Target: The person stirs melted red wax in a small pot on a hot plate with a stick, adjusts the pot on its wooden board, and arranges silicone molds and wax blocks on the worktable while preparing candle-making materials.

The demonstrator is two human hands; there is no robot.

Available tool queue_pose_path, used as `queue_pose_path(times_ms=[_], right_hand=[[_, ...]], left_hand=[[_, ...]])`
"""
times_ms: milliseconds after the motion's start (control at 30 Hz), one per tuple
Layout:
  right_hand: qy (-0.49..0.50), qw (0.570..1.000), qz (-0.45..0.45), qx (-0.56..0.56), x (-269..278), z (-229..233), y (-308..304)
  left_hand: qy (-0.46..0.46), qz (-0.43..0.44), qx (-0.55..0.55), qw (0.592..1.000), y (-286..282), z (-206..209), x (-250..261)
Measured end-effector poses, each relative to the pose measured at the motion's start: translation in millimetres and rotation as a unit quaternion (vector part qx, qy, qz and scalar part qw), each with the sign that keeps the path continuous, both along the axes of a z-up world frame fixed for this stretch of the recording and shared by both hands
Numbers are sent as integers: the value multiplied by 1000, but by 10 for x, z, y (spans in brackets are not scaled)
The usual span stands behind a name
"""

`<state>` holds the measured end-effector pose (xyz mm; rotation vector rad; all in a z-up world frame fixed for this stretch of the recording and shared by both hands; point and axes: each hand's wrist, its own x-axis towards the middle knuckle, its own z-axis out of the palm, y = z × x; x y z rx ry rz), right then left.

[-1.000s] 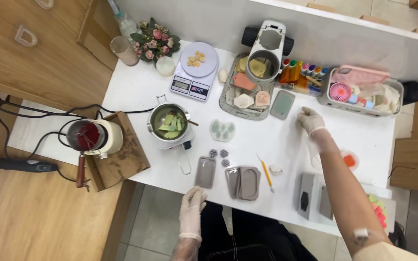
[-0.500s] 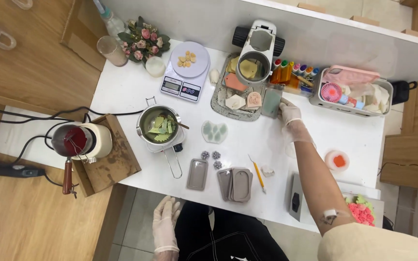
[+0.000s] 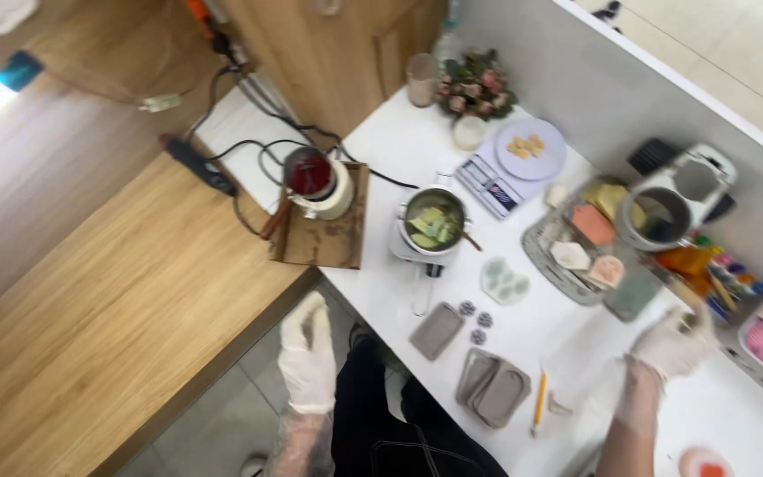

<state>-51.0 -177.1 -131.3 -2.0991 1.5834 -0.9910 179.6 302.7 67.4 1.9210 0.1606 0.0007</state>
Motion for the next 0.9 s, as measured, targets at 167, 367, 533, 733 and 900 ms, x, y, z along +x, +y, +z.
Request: queue_pose_path(times_ms=[167,367,533,733,900], right_hand=[[-195,974,112,32,799,1376,1383],[-112,794,242,546,2299,1751,3342],[-412,294,170,845,3719,58,4195],[-349,511,158,770,4399,-10,4336],[-214,588,206,753,4458,334,4268]], left_hand=[[-43,105,37,993,537,-47,954],[-59,29,20,998,808,-552,2067],[-32,-4,-55,998,1026,-610,2558],[60,-103,-15,993,1312,-320,2798],[160,-207,-65,963,1306,-449,2962]])
